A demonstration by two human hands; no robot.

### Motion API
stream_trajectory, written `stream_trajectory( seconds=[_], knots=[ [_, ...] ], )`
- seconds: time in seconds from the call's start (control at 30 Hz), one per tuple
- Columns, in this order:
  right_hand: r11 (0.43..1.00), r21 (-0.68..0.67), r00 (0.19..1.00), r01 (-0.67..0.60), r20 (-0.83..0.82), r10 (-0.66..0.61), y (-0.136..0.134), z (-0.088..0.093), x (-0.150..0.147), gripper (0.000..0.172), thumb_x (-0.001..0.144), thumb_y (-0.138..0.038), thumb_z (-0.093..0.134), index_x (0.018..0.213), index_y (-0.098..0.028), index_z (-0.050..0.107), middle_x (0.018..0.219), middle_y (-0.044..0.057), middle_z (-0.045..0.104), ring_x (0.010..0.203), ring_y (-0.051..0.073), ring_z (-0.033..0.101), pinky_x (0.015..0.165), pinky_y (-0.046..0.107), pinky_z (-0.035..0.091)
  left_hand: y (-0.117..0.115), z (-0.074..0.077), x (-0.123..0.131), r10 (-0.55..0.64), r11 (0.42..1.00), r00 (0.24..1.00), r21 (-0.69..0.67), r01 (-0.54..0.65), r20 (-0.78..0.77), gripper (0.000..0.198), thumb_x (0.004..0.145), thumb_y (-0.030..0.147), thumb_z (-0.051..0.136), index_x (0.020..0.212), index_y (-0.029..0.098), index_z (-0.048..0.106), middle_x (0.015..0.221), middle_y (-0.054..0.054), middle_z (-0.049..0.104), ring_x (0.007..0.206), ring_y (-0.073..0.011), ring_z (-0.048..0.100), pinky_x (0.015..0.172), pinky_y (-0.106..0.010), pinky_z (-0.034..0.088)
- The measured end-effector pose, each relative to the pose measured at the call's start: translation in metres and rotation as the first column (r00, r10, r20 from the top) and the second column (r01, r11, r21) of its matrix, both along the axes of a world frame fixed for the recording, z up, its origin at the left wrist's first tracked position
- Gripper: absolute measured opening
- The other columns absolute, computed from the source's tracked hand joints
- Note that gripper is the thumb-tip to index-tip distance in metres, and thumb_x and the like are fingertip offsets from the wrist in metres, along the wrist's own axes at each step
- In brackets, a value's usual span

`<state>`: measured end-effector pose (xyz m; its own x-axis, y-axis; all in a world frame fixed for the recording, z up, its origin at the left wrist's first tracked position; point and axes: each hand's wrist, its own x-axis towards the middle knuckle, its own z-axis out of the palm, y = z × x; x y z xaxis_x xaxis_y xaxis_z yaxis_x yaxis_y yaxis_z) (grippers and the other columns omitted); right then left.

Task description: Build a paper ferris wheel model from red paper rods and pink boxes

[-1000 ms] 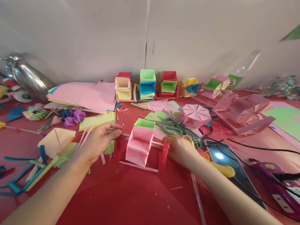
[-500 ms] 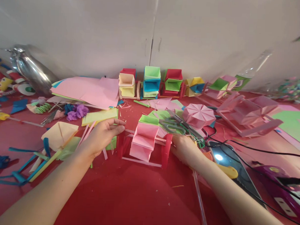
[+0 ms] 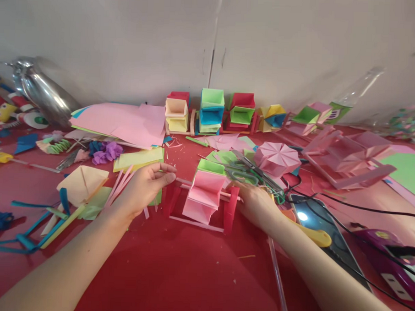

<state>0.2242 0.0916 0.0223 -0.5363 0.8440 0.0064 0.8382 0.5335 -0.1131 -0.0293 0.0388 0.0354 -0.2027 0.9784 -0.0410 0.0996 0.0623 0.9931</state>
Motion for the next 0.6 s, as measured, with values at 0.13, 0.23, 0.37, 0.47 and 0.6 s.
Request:
stream_trajectory(
  seconds=[0.13, 0.23, 0.37, 0.47, 0.6],
  knots=[
    [0.999, -0.014, 0.999, -0.047, -0.006, 0.047, -0.0042, 0.002, 0.0008, 0.016, 0.08, -0.02, 0.047, 0.086, -0.019, 0.062, 0.089, 0.007, 0.066, 0.08, 0.02, 0.061, 0.061, 0.025, 0.037, -0.0015, -0.0012, 0.0012, -0.011, 1.0, 1.0, 0.003, 0.011, -0.008, 0.029, 0.065, 0.038, 0.072, 0.084, 0.018, 0.063, 0.072, -0.001, 0.069, 0.073, -0.0164, 0.063, 0.072, -0.027, 0.042],
    [0.997, -0.016, 0.997, -0.073, -0.006, 0.073, -0.0054, 0.0026, 0.0018, 0.015, 0.079, -0.019, 0.049, 0.085, -0.018, 0.062, 0.088, 0.007, 0.065, 0.079, 0.019, 0.061, 0.062, 0.025, 0.037, -0.0017, -0.0023, 0.0009, -0.013, 1.0, 1.0, 0.006, 0.013, -0.021, 0.031, 0.065, 0.039, 0.072, 0.085, 0.017, 0.063, 0.071, -0.001, 0.068, 0.073, -0.0165, 0.062, 0.07, -0.026, 0.042],
    [0.996, -0.015, 0.996, -0.092, -0.017, 0.092, -0.002, 0.0006, 0.0026, 0.014, 0.077, -0.014, 0.047, 0.076, -0.017, 0.061, 0.083, 0.007, 0.065, 0.077, 0.019, 0.06, 0.063, 0.025, 0.037, -0.0004, -0.0039, -0.0003, -0.02, 1.0, 0.999, 0.015, 0.02, -0.03, 0.032, 0.066, 0.039, 0.071, 0.086, 0.016, 0.062, 0.074, -0.003, 0.067, 0.075, -0.0177, 0.061, 0.072, -0.028, 0.042],
    [0.994, -0.022, 0.994, -0.103, -0.037, 0.102, 0.0012, -0.0017, 0.002, 0.014, 0.076, -0.013, 0.048, 0.071, -0.018, 0.06, 0.08, 0.006, 0.065, 0.075, 0.017, 0.06, 0.062, 0.024, 0.037, 0.0005, -0.0051, -0.0013, -0.023, 1.0, 0.999, 0.018, 0.023, -0.04, 0.031, 0.066, 0.038, 0.071, 0.087, 0.016, 0.063, 0.076, -0.003, 0.067, 0.076, -0.0174, 0.061, 0.074, -0.029, 0.042],
    [0.994, -0.027, 0.993, -0.103, -0.058, 0.101, 0.0023, -0.0027, 0.0004, 0.013, 0.074, -0.013, 0.049, 0.066, -0.018, 0.058, 0.075, 0.005, 0.064, 0.071, 0.016, 0.059, 0.06, 0.023, 0.036, 0.0006, -0.0058, -0.0026, -0.021, 1.0, 0.999, 0.015, 0.022, -0.045, 0.033, 0.065, 0.039, 0.072, 0.087, 0.017, 0.063, 0.075, -0.002, 0.066, 0.074, -0.0163, 0.06, 0.073, -0.027, 0.042]
  ],
)
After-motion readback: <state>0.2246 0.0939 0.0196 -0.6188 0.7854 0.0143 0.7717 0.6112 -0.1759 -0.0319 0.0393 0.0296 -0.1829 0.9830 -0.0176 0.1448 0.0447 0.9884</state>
